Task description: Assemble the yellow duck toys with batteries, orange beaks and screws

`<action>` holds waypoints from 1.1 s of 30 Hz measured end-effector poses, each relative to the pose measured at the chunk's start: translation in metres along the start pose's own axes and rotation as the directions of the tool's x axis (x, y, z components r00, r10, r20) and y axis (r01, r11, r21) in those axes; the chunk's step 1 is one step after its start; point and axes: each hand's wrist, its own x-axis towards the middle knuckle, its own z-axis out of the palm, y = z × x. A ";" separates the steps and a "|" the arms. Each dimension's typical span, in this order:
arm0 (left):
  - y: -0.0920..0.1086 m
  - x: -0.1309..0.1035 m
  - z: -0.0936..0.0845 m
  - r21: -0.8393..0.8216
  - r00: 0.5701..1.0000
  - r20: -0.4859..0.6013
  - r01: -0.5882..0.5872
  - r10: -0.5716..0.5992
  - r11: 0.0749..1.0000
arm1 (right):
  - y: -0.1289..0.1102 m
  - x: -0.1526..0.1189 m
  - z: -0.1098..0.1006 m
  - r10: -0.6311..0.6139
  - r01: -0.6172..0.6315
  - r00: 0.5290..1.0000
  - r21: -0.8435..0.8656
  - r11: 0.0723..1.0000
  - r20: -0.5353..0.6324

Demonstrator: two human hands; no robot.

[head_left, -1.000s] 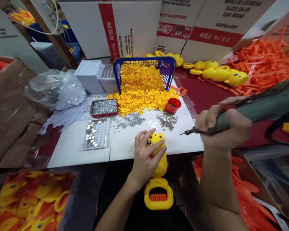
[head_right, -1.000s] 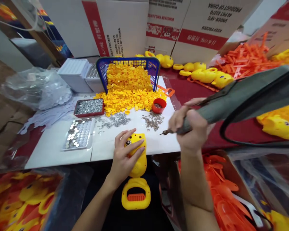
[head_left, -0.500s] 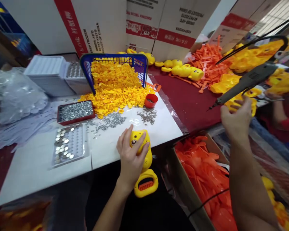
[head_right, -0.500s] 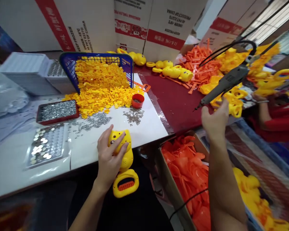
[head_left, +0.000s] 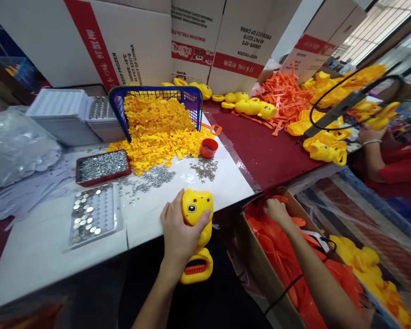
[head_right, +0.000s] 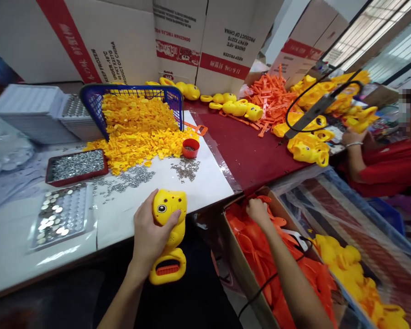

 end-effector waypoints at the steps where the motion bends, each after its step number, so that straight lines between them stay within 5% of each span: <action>1: -0.001 0.000 -0.001 -0.014 1.000 0.020 0.024 -0.024 1.000 | 0.005 -0.001 -0.005 -0.001 0.001 1.000 0.051 0.999 0.000; 6: -0.004 0.002 -0.012 -0.191 0.974 0.170 0.182 -0.151 0.964 | 0.030 -0.021 -0.043 -0.091 0.115 0.992 0.340 0.933 -0.084; 9: -0.001 0.000 -0.020 -0.432 0.957 0.234 0.258 -0.169 0.864 | 0.016 -0.047 -0.066 -0.107 0.200 0.974 0.539 0.818 -0.200; 10: 0.000 -0.002 -0.022 -0.498 0.951 0.256 0.282 -0.171 0.820 | 0.002 -0.056 -0.073 -0.088 0.248 0.961 0.678 0.692 -0.261; 13: 0.006 -0.012 -0.027 -0.612 0.907 0.384 0.390 -0.174 0.688 | -0.060 -0.079 -0.085 -0.034 0.392 0.920 0.916 0.081 -0.390; 16: 0.010 -0.024 -0.029 -0.631 0.853 0.494 0.483 -0.165 0.607 | -0.133 -0.092 -0.088 -0.101 0.438 0.891 0.896 -0.068 -0.443; 22: 0.002 -0.039 -0.046 -0.652 0.857 0.445 0.509 -0.259 0.562 | -0.220 -0.093 -0.075 -0.163 0.589 0.791 0.806 -0.056 -0.590; 28: -0.012 -0.045 -0.059 -0.697 0.883 0.330 0.467 -0.335 0.545 | -0.240 -0.090 -0.056 -0.215 0.610 0.767 0.791 -0.052 -0.605; 33: -0.016 -0.045 -0.058 -0.687 0.889 0.311 0.455 -0.338 0.567 | -0.242 -0.094 -0.052 -0.229 0.712 0.681 0.702 -0.011 -0.695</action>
